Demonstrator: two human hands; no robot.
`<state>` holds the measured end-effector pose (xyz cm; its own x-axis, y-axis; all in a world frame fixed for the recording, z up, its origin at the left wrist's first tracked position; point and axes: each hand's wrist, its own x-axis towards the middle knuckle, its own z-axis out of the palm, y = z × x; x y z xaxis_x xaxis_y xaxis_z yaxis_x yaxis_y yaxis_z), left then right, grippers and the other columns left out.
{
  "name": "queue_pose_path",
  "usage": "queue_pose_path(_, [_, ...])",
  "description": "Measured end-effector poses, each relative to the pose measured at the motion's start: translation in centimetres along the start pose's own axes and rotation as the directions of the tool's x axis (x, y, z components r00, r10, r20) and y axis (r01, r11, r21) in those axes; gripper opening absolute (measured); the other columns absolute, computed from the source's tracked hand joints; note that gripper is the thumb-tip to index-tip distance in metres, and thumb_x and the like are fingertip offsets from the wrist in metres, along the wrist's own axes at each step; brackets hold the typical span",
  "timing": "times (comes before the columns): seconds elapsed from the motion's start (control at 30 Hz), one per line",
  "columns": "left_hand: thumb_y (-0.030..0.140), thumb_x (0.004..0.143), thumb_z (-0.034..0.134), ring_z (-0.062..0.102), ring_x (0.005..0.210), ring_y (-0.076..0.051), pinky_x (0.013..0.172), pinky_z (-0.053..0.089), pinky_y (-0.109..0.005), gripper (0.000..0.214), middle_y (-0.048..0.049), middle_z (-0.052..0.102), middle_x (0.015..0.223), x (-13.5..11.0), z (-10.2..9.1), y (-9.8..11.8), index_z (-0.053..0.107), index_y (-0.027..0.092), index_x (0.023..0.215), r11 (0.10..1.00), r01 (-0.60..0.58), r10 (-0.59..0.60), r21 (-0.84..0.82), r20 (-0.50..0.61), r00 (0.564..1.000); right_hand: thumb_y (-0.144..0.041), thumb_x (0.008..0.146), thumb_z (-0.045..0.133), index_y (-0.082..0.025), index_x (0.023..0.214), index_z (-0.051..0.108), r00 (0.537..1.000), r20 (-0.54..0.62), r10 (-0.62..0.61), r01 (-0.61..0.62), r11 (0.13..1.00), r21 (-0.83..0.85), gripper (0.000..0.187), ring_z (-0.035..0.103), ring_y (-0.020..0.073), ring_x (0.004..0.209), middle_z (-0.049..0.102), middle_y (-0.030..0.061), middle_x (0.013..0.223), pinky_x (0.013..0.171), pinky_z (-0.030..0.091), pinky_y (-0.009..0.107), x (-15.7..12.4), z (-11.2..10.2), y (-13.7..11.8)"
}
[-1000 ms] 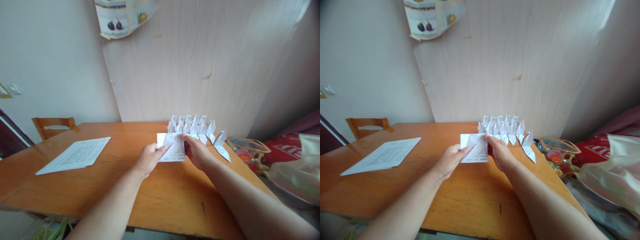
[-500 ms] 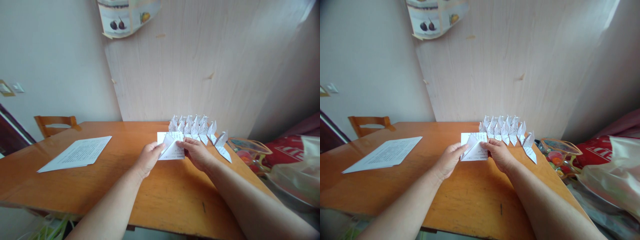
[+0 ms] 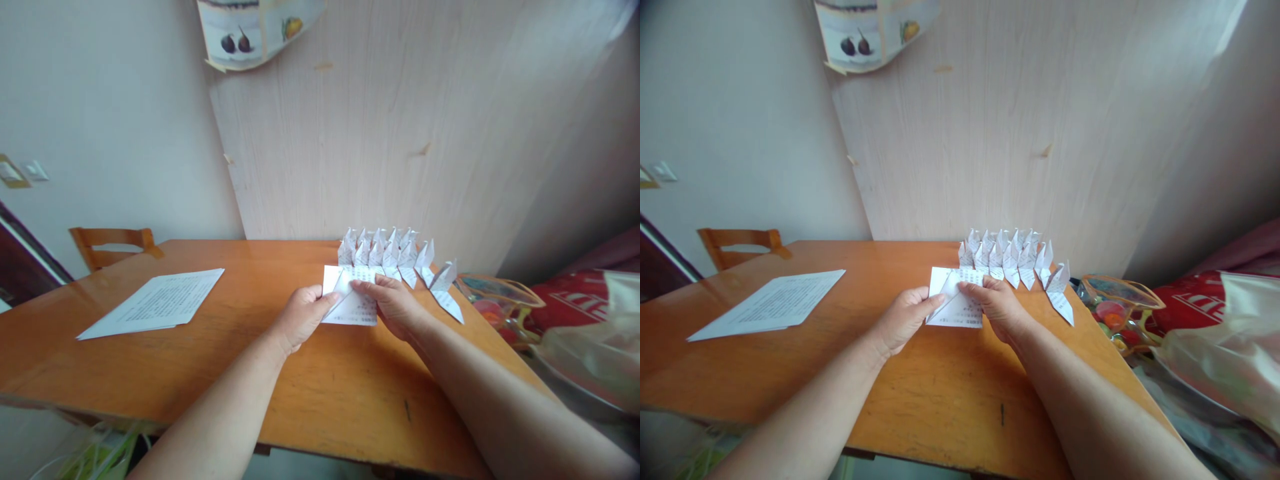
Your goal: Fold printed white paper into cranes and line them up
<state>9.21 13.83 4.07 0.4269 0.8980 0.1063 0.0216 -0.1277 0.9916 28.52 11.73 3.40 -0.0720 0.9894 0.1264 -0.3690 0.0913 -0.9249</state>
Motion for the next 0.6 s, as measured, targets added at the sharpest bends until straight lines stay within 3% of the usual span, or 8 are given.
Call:
queue_pose_path(0.23, [0.044,0.087,0.065,0.06,0.076,-0.017,0.069,0.046,-0.028,0.03,-0.0049,0.069,0.08,-0.2,-0.2,0.3,0.071,0.014,0.086,0.999,-0.03,0.028,0.03,0.089,0.996,-0.035,0.071,0.084,-0.016,0.088,0.071,0.995,-0.102,0.004,0.001,0.999,0.051,0.028,0.063,0.0186,0.069,0.073,0.0059,0.082,0.066,0.053,0.031,0.5,-0.9,0.0])
queue_pose_path(0.6, [0.038,0.088,0.063,0.063,0.077,-0.017,0.073,0.048,-0.029,0.025,-0.0057,0.071,0.079,-0.3,-0.3,0.2,0.067,0.016,0.078,0.994,-0.055,0.046,0.091,0.1,0.994,-0.036,0.069,0.084,-0.018,0.089,0.07,0.994,-0.109,0.016,-0.01,0.999,0.053,0.03,0.064,0.0187,0.066,0.073,0.0045,0.082,0.065,0.053,0.033,0.6,-1.2,-0.1])
